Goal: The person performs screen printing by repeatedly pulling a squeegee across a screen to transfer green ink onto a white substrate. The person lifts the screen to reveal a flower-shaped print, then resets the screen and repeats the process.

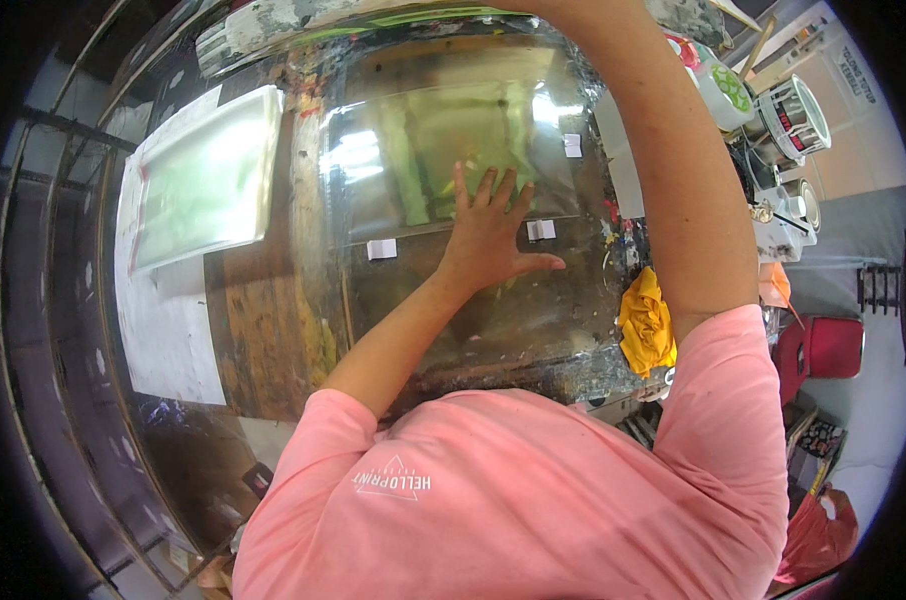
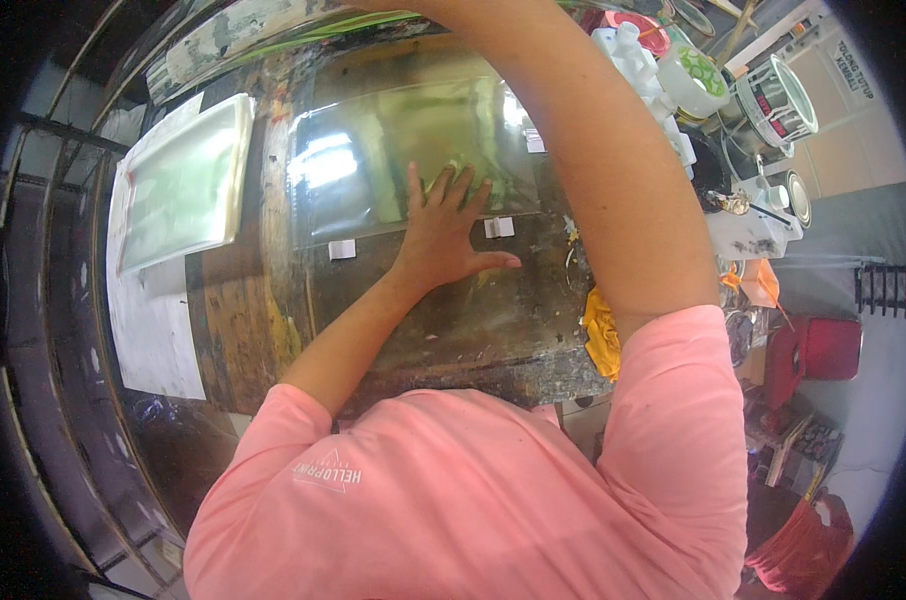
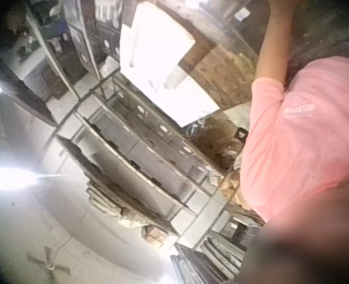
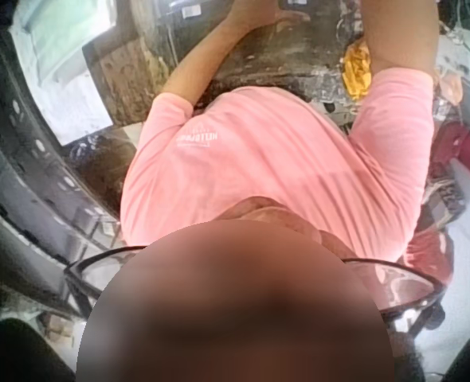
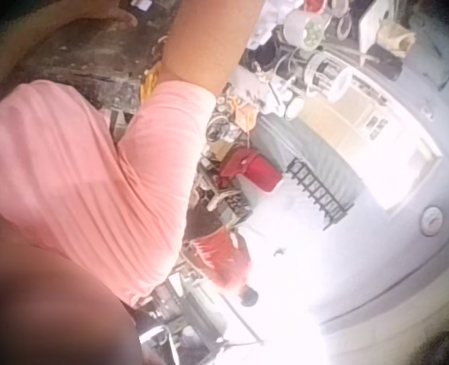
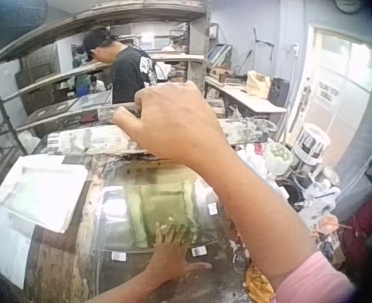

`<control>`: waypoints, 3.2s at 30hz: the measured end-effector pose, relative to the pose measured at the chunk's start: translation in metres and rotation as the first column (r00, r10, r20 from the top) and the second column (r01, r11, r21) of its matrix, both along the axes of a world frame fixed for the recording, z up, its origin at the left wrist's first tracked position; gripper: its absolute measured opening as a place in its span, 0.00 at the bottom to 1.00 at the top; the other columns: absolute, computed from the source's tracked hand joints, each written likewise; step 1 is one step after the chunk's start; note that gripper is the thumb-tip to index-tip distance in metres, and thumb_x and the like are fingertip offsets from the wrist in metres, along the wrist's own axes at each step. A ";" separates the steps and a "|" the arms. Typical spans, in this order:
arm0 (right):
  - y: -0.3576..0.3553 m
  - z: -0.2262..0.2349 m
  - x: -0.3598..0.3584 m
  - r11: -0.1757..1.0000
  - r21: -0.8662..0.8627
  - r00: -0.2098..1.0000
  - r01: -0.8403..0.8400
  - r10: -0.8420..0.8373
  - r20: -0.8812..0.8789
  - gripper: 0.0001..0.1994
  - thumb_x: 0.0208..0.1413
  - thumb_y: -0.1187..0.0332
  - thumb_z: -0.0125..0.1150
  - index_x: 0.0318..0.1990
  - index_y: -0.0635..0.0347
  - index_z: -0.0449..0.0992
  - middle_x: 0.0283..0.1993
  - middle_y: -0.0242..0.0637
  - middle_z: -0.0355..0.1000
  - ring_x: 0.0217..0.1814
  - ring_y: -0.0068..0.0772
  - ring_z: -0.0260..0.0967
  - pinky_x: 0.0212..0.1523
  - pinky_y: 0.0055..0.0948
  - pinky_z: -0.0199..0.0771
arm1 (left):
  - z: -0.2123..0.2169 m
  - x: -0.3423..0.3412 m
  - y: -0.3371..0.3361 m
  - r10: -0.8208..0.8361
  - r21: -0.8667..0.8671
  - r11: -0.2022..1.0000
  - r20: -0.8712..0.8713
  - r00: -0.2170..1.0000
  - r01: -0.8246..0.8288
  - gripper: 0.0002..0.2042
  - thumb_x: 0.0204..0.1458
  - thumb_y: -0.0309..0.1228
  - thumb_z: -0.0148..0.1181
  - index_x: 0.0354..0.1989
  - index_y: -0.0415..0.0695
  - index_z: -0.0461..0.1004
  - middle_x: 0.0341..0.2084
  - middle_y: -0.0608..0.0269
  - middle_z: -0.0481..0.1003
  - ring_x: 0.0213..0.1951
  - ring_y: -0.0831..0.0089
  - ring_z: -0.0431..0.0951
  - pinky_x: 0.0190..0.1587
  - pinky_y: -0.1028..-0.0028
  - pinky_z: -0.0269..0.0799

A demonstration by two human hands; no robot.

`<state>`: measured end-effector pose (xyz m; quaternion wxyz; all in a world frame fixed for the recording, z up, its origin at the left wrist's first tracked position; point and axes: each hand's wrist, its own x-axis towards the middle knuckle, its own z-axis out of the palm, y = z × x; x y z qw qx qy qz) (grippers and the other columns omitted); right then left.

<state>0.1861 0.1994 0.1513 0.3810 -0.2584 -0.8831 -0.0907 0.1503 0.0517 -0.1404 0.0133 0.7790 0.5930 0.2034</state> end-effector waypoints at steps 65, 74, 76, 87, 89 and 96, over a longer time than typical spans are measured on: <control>0.130 -0.228 -0.042 0.909 -0.416 0.911 -0.008 0.179 0.372 0.29 0.67 0.34 0.49 0.51 0.48 0.82 0.45 0.43 0.82 0.50 0.53 0.79 0.49 0.51 0.78 | -0.018 -0.131 -0.116 0.503 0.056 0.812 0.439 0.744 -0.581 0.58 0.27 0.64 0.82 0.70 0.42 0.72 0.37 0.63 0.78 0.46 0.64 0.71 0.56 0.63 0.58; 0.004 -0.246 0.009 0.946 -0.315 0.893 0.073 0.078 0.443 0.20 0.66 0.43 0.57 0.47 0.50 0.77 0.41 0.39 0.77 0.44 0.47 0.79 0.39 0.48 0.81 | -0.009 -0.129 -0.119 0.498 0.066 0.829 0.366 0.786 -0.555 0.57 0.34 0.64 0.80 0.71 0.38 0.69 0.35 0.60 0.79 0.39 0.64 0.72 0.51 0.63 0.60; -0.044 -0.234 0.029 0.933 -0.349 0.878 0.091 0.090 0.470 0.20 0.66 0.46 0.59 0.44 0.54 0.74 0.41 0.40 0.76 0.43 0.48 0.79 0.38 0.48 0.80 | -0.009 -0.129 -0.120 0.498 0.065 0.829 0.366 0.786 -0.555 0.57 0.34 0.64 0.80 0.70 0.38 0.69 0.35 0.59 0.79 0.40 0.63 0.72 0.52 0.62 0.61; -0.112 -0.141 0.049 0.997 -0.071 0.976 -0.009 0.024 0.218 0.15 0.60 0.55 0.65 0.40 0.58 0.77 0.35 0.40 0.74 0.45 0.45 0.74 0.55 0.52 0.69 | 0.057 -0.108 -0.084 0.130 0.015 0.873 0.957 0.261 -0.487 0.43 0.52 0.42 0.80 0.70 0.30 0.65 0.49 0.61 0.79 0.47 0.73 0.73 0.53 0.71 0.69; -0.100 -0.116 0.039 0.999 -0.011 0.993 0.030 -0.029 0.116 0.13 0.58 0.57 0.66 0.40 0.58 0.78 0.36 0.40 0.74 0.43 0.45 0.72 0.55 0.51 0.65 | 0.086 -0.112 -0.074 0.156 0.024 0.861 0.938 0.310 -0.508 0.41 0.55 0.39 0.78 0.71 0.29 0.63 0.49 0.63 0.78 0.48 0.77 0.72 0.52 0.74 0.69; -0.046 -0.049 0.011 0.996 0.083 0.999 0.032 -0.035 0.034 0.17 0.59 0.52 0.63 0.32 0.58 0.79 0.29 0.39 0.75 0.36 0.44 0.75 0.48 0.47 0.63 | 0.047 -0.121 -0.087 0.503 -0.031 0.849 0.353 0.789 -0.527 0.48 0.61 0.59 0.59 0.80 0.37 0.50 0.67 0.35 0.63 0.67 0.44 0.62 0.69 0.41 0.50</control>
